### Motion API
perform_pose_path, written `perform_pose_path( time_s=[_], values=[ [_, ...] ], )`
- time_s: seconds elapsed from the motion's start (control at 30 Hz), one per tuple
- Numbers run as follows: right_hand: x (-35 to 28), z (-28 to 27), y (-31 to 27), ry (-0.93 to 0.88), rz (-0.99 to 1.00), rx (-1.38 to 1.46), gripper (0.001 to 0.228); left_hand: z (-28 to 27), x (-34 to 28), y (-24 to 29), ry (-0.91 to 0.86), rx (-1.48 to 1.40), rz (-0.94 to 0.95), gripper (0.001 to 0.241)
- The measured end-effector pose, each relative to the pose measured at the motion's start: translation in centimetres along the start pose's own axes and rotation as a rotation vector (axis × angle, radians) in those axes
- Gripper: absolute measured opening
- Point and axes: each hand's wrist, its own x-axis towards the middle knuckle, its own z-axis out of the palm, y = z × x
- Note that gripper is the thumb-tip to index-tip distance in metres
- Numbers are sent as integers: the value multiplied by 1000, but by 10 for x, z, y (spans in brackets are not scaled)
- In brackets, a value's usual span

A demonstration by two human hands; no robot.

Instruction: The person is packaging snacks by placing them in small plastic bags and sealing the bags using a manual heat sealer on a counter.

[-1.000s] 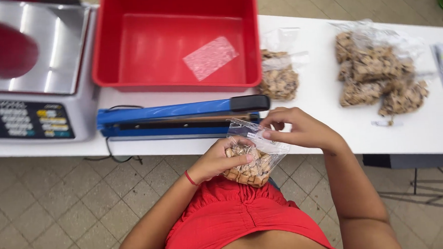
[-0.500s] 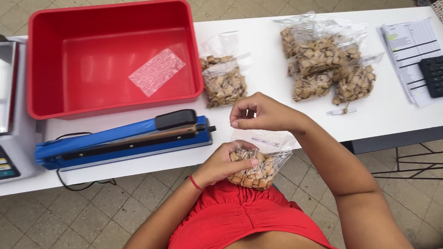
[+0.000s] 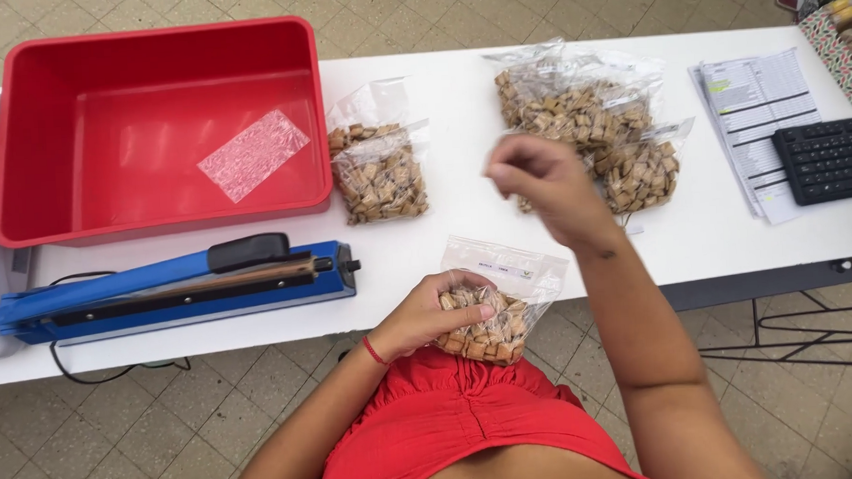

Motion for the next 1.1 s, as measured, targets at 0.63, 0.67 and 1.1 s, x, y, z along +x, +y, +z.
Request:
perform_pose_path(
  time_s=[0.63,0.67,1.1],
  values=[
    [-143,-100,69,267,321,12,85,61,134,22,161,-225,-87,50],
    [-136,-99,65,339,283,40,79,70,139,31,151,-224,-77,49],
    [-77,-213,72,827,90,-295,44,120,257,52,129,408,273,110]
  ],
)
